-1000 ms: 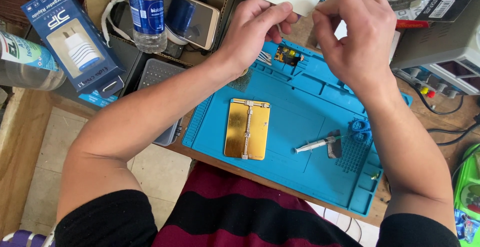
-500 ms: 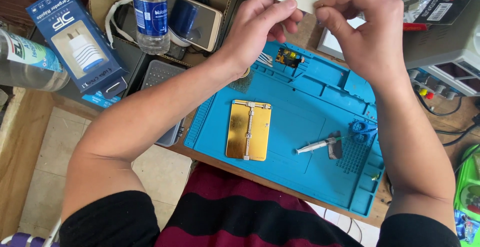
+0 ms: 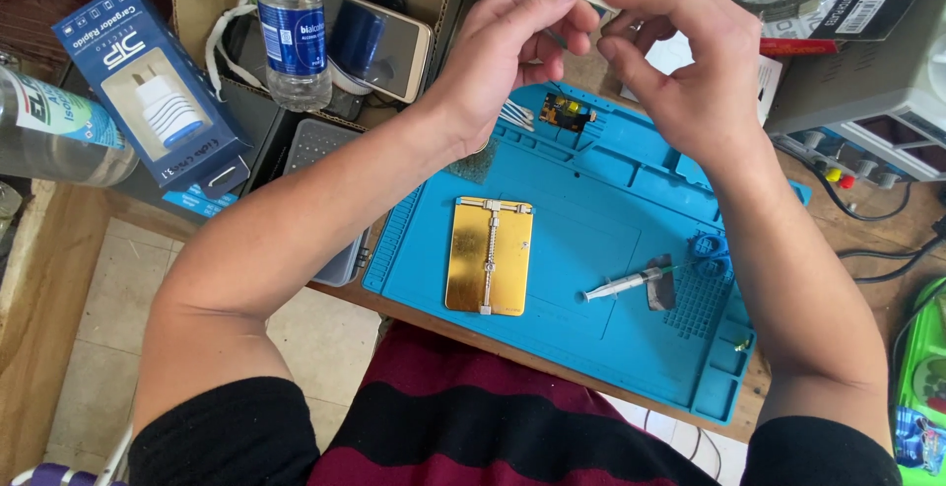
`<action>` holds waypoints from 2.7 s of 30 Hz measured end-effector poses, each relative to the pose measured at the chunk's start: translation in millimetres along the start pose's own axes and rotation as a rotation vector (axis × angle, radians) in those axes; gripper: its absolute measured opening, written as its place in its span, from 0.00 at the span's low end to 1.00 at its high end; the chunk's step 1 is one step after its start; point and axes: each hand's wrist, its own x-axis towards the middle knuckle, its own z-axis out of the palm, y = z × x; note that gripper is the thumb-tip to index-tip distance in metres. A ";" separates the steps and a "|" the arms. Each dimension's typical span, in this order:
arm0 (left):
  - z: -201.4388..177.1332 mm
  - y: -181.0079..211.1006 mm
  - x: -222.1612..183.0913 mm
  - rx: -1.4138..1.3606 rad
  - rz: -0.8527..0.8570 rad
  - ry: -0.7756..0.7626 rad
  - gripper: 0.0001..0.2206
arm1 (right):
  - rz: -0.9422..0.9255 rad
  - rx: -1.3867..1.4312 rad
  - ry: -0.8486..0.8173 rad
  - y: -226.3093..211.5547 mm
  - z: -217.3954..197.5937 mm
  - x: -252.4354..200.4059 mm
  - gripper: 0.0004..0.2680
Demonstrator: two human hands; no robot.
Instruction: Cleaning a phone component with a toothbrush and liquid, then unboxing a new replacement part.
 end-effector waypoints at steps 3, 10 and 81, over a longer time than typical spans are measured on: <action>-1.0 0.0 -0.3 0.019 -0.016 -0.011 0.16 | 0.006 0.000 0.002 5.9 -1.8 -3.0 0.12; 3.1 7.7 -1.3 0.007 -0.059 -0.006 0.17 | 0.090 0.056 0.097 0.7 9.5 -6.2 0.25; -7.8 36.0 23.5 1.767 1.311 0.155 0.11 | 0.162 0.196 0.058 5.6 -3.8 -19.6 0.10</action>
